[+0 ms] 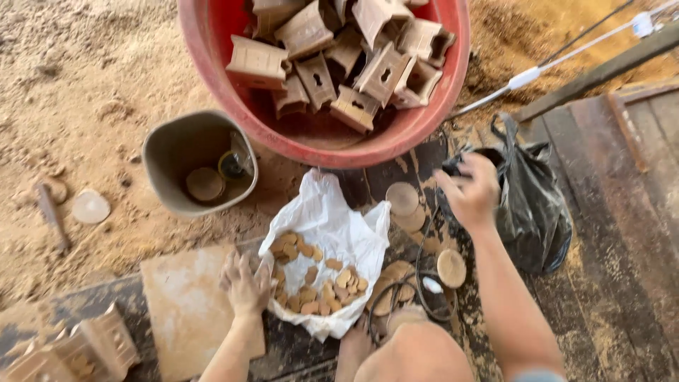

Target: Applying wood glue to small decorative pieces and attaching them to larger wooden structures.

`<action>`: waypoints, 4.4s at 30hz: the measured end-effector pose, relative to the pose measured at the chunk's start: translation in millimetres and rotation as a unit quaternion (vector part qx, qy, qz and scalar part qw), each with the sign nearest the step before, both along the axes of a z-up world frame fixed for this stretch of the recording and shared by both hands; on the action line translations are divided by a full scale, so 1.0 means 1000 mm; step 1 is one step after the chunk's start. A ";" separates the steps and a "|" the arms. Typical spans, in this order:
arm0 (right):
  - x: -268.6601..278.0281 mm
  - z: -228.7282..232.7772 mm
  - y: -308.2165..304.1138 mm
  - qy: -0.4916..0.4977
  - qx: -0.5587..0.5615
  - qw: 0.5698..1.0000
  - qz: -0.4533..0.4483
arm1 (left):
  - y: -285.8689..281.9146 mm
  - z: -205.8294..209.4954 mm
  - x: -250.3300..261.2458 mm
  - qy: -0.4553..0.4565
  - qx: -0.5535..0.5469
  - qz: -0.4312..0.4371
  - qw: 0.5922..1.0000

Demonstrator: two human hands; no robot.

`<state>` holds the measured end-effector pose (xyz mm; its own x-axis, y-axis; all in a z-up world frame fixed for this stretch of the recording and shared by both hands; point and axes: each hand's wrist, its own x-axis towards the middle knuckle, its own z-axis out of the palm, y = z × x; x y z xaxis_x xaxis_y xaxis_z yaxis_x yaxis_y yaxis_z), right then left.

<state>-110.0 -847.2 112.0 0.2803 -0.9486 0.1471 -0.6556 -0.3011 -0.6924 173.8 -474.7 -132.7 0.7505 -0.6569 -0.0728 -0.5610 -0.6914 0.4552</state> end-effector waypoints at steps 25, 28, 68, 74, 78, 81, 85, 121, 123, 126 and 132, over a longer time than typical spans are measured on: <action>0.197 -0.199 -0.259 0.165 -0.081 0.983 -0.019 | -0.049 0.048 0.006 0.133 -0.280 0.125 0.942; 0.188 -0.178 -0.241 0.107 -0.040 0.993 0.001 | -0.059 0.076 0.010 0.143 -0.313 0.122 0.931; 0.220 -0.244 -0.239 0.045 0.252 0.963 -0.085 | 0.086 -0.009 0.057 0.567 -0.393 0.245 0.681; 0.277 -0.193 -0.218 0.122 0.302 0.943 -0.062 | 0.145 -0.113 0.061 0.547 -0.414 0.288 0.668; 0.320 -0.143 -0.209 0.218 0.230 0.948 -0.044 | 0.176 -0.147 0.042 0.538 -0.417 0.337 0.651; 0.352 -0.152 -0.216 0.340 0.188 0.921 0.014 | 0.185 -0.148 0.038 0.530 -0.390 0.367 0.658; 0.399 -0.144 -0.203 0.459 0.198 0.862 0.083 | 0.142 -0.120 0.047 0.498 -0.295 0.607 0.544; 0.368 -0.173 -0.183 0.614 0.087 0.716 0.321 | 0.101 0.062 0.096 0.418 0.119 0.212 0.875; 0.355 -0.195 -0.189 0.605 0.050 0.727 0.320 | 0.023 0.153 0.119 0.294 0.098 0.209 0.928; 0.345 -0.206 -0.188 0.569 0.001 0.756 0.324 | -0.076 0.227 0.121 0.055 -0.045 0.069 0.995; 0.278 -0.160 -0.175 0.456 -0.167 0.831 0.272 | -0.336 0.182 0.162 -0.198 -0.134 -0.226 0.944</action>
<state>167.9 -1022.1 -47.6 0.7935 -0.5940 -0.1326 -0.5659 -0.8002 0.1986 335.9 -810.9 49.1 0.3234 -0.8712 0.3694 -0.9338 -0.2307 0.2734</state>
